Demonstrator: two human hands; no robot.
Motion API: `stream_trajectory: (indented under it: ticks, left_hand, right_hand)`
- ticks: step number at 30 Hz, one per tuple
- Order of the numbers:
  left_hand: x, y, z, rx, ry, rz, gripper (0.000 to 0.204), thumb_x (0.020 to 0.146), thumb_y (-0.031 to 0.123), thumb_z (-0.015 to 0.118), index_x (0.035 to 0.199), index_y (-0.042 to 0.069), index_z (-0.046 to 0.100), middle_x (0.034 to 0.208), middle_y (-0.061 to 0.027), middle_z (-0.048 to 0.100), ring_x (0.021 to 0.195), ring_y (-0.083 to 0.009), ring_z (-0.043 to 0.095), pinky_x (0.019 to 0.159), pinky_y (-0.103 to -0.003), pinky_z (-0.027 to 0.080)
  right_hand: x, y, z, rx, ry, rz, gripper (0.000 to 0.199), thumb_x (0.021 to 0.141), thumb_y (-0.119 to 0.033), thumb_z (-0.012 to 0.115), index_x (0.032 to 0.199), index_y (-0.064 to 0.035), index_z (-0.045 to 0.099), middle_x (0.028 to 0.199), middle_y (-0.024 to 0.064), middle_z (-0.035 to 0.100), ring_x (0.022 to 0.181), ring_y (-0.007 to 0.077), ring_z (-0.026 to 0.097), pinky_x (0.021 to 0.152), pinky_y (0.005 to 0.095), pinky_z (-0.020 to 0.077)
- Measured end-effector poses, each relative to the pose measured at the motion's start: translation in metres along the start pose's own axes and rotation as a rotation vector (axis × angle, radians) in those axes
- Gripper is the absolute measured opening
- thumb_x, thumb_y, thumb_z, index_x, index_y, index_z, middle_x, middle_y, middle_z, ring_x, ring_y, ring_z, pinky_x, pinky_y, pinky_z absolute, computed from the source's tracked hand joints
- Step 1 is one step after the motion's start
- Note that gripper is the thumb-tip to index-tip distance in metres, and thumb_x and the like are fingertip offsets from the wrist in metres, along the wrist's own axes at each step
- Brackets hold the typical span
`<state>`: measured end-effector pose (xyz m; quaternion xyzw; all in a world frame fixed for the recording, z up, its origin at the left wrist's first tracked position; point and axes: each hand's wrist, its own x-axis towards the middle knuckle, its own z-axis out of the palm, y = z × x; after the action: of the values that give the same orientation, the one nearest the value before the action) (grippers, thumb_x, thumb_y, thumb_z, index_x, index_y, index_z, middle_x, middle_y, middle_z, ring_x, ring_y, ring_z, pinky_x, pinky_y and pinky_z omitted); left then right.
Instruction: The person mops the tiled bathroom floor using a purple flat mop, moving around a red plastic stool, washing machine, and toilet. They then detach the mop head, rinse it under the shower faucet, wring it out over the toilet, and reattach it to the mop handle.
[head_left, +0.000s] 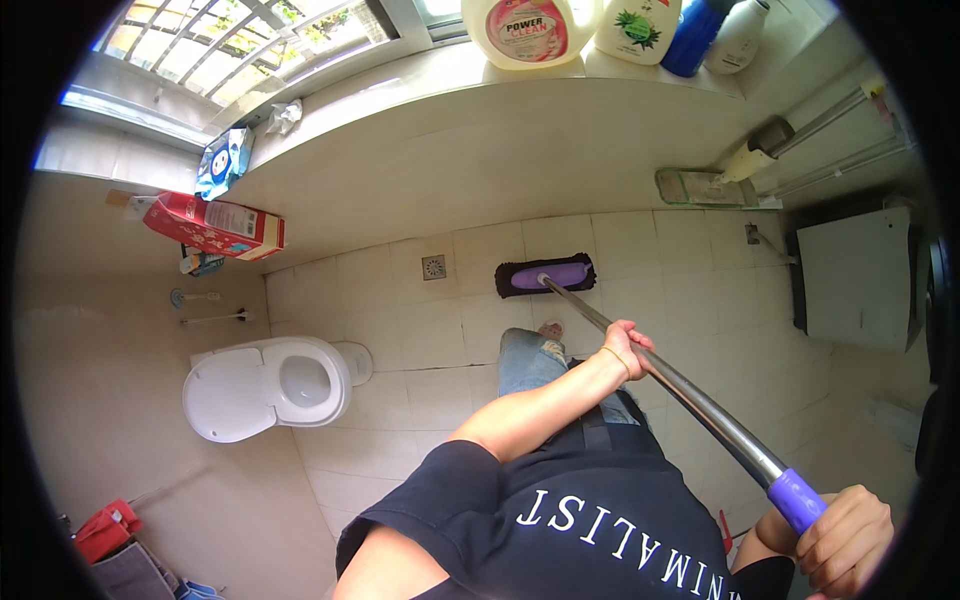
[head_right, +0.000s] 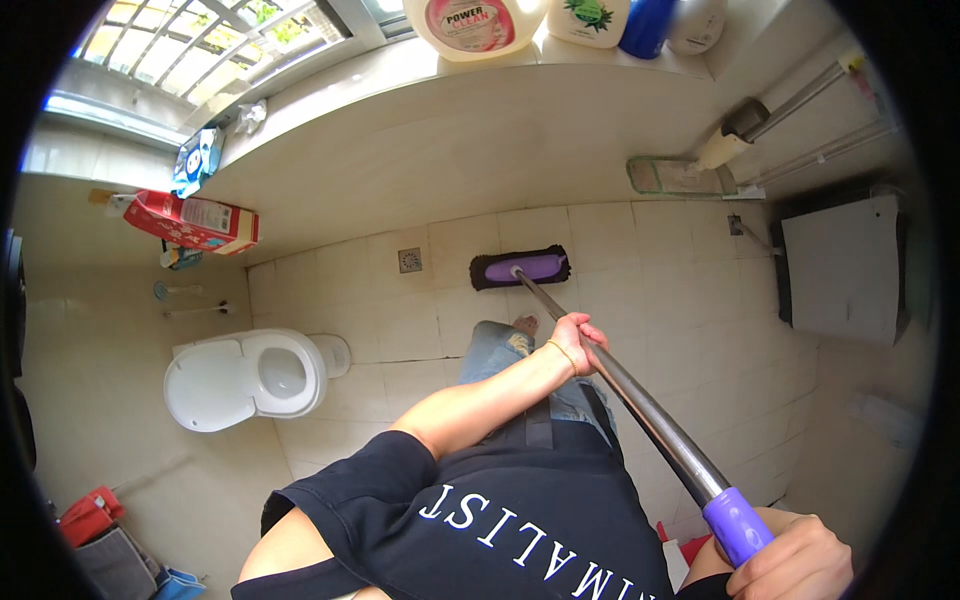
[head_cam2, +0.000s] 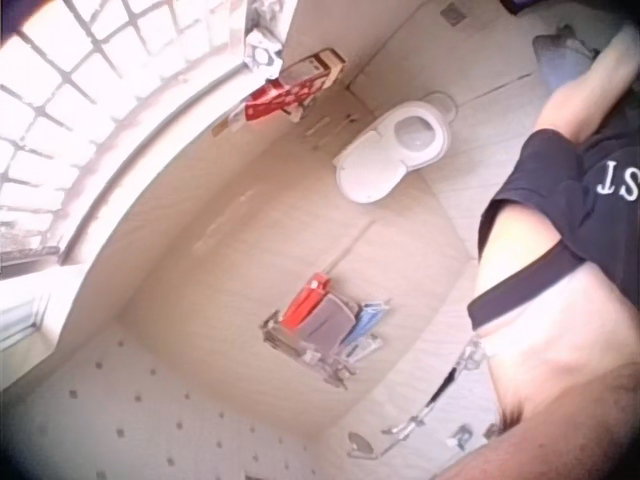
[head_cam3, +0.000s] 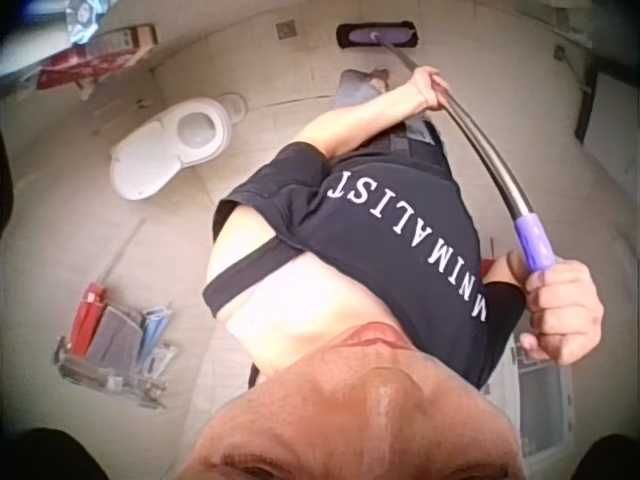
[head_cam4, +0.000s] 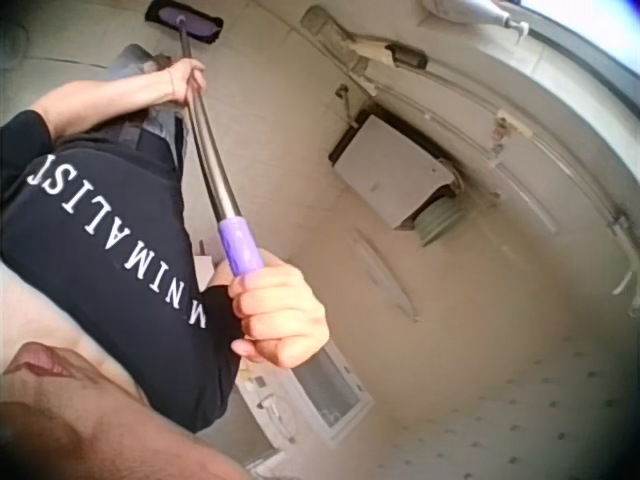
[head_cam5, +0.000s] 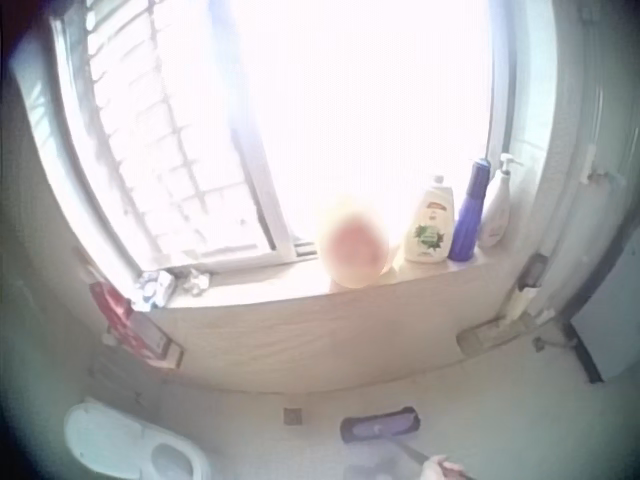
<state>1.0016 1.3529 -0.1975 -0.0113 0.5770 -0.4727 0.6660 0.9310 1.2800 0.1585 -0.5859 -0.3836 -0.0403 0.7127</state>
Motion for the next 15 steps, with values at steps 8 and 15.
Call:
stream_trajectory:
  ticks: [8,15]
  left_hand:
    - [0.000,0.024,0.024,-0.012,-0.028,0.067,0.025,0.073,0.017,0.045,0.056,0.015,0.028,0.041,0.0047,0.032,0.036,-0.0095,0.034,0.035,-0.023,0.034]
    - [-0.009,0.050,0.031,0.024,-0.017,0.108,0.024,0.076,0.015,0.040,0.056,0.014,0.027,0.041,0.0035,0.030,0.036,-0.0094,0.034,0.035,-0.022,0.035]
  right_hand:
    - [0.015,0.011,-0.025,0.012,-0.122,0.085,0.022,0.058,0.000,0.059,0.051,-0.0066,0.039,0.044,0.0022,0.041,0.035,0.0135,0.039,0.037,0.0253,0.0378]
    - [-0.004,0.020,-0.052,0.042,-0.086,0.056,0.021,0.062,0.007,0.063,0.052,-0.0024,0.048,0.045,0.0065,0.045,0.037,0.0144,0.047,0.043,0.0231,0.0423]
